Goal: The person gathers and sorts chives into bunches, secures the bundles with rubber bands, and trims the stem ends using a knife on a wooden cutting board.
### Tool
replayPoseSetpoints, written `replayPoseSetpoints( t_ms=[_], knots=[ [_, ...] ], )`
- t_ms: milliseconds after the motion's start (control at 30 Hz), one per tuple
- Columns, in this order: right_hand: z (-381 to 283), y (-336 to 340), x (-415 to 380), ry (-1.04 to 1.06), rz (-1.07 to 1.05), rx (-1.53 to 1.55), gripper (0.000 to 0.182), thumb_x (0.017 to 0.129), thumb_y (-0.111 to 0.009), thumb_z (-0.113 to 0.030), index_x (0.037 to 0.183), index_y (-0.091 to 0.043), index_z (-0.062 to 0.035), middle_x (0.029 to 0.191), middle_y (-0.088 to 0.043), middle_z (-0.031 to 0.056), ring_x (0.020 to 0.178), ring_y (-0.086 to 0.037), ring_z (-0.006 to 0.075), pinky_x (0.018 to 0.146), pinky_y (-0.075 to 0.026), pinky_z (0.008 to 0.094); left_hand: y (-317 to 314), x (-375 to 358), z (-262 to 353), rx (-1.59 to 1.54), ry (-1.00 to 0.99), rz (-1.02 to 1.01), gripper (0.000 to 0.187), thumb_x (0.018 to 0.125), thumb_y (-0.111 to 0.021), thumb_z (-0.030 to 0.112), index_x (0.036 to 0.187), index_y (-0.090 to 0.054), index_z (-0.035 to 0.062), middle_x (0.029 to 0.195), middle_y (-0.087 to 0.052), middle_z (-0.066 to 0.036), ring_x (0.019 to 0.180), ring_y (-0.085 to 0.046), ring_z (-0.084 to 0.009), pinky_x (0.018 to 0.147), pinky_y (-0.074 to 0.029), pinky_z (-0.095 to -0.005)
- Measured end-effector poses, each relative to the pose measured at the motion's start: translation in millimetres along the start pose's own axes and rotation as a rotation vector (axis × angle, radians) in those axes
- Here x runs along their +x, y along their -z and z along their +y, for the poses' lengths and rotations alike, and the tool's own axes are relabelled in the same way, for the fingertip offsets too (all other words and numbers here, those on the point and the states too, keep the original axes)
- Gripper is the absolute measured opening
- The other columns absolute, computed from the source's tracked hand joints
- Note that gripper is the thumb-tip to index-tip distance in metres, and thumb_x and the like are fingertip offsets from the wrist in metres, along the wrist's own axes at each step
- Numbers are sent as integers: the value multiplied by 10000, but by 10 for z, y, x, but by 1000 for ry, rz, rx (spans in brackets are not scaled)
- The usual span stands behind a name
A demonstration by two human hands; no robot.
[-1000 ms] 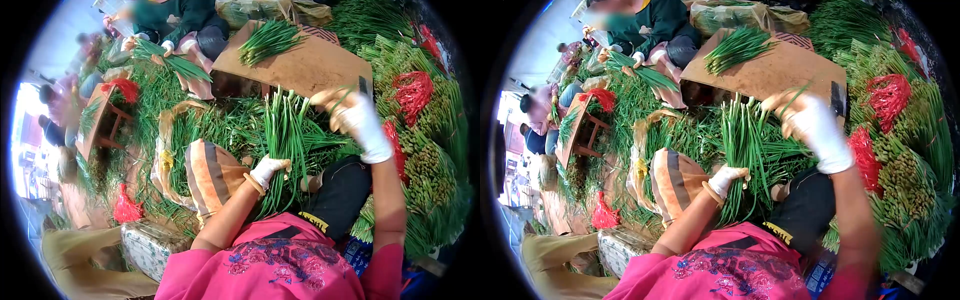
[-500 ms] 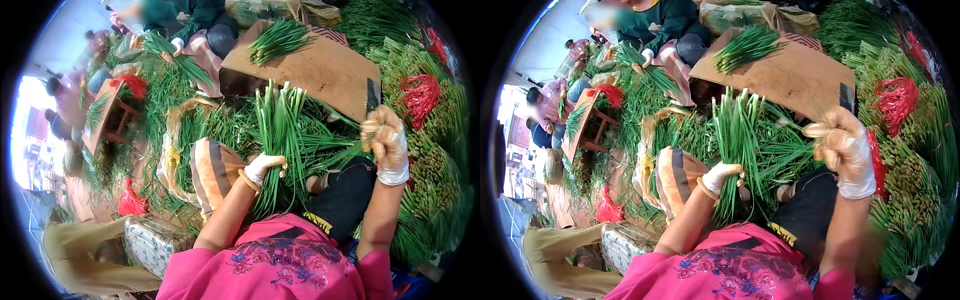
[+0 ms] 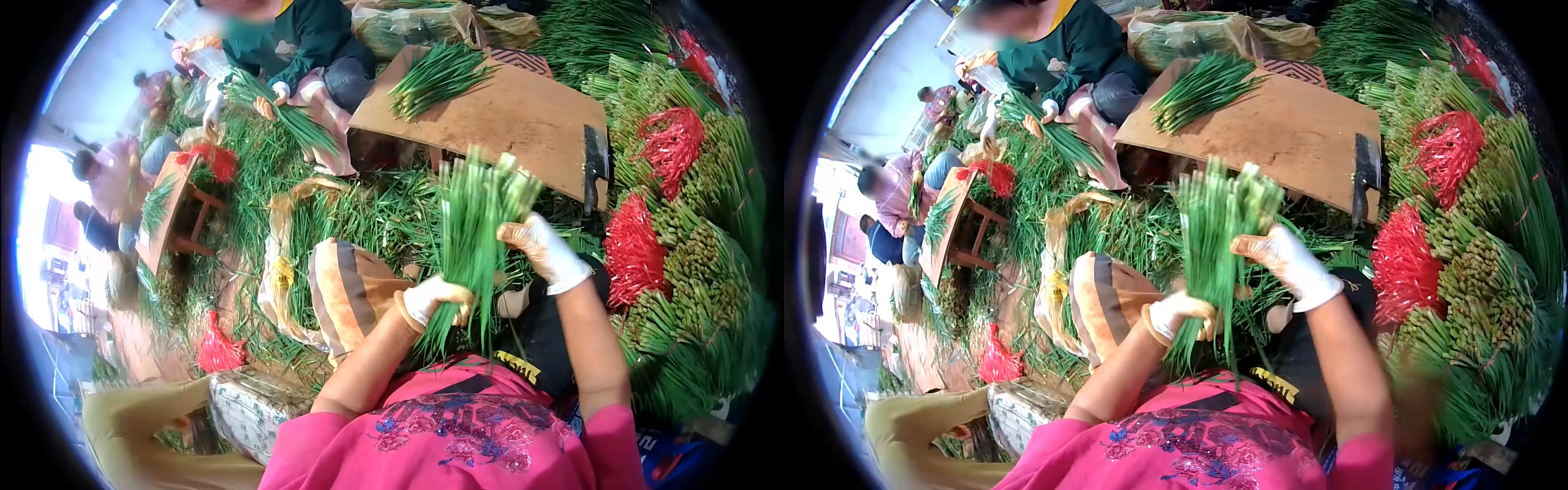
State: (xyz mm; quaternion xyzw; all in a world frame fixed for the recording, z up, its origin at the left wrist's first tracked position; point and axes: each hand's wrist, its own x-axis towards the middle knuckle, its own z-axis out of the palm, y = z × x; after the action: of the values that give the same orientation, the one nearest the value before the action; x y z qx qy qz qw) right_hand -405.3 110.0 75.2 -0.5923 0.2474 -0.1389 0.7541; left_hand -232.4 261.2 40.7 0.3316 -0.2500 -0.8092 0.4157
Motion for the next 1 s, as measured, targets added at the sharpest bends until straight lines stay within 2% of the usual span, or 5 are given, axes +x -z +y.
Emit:
replayPoseSetpoints(
  t_ms=[267,467,600,733,1000],
  knots=[
    [-289,-497,105,94,-135,439,884,710,-715,-380,1397,-291,-19,1224,-541,209,1042,-584,239,877,-487,343,-180,33,-75,-119,85,-162,711,619,-743,349,1133,-537,-97,759,-627,-88,491,-536,-92,438,-415,-195],
    [-646,-436,94,234,312,224,263,664,-681,-75,901,-629,26,872,-629,99,726,-609,172,718,-493,278,-121,216,-283,-67,-35,-71,480,729,-702,204,1124,-552,-23,813,-623,-65,598,-574,-96,518,-472,-228],
    [-1053,793,-34,678,569,595,311,738,-646,-88,995,-559,64,765,-581,64,708,-571,190,788,-502,370,464,316,-920,328,330,61,262,873,-551,177,1073,-628,27,839,-656,-59,561,-550,-69,514,-472,-196],
    [-1358,1420,-277,890,712,583,389,807,-559,-62,1169,-476,56,777,-540,52,735,-528,176,851,-481,361,556,140,-1050,34,140,44,397,948,-481,294,1285,-503,84,1025,-636,-104,650,-586,-81,557,-476,-194],
    [-1130,1381,-216,806,607,551,447,804,-618,-103,1212,-483,18,796,-562,48,723,-543,171,882,-478,365,-258,-109,629,750,-734,549,359,853,-595,132,1202,-570,53,1106,-630,-115,941,-620,-170,840,-483,-278]
  ],
)
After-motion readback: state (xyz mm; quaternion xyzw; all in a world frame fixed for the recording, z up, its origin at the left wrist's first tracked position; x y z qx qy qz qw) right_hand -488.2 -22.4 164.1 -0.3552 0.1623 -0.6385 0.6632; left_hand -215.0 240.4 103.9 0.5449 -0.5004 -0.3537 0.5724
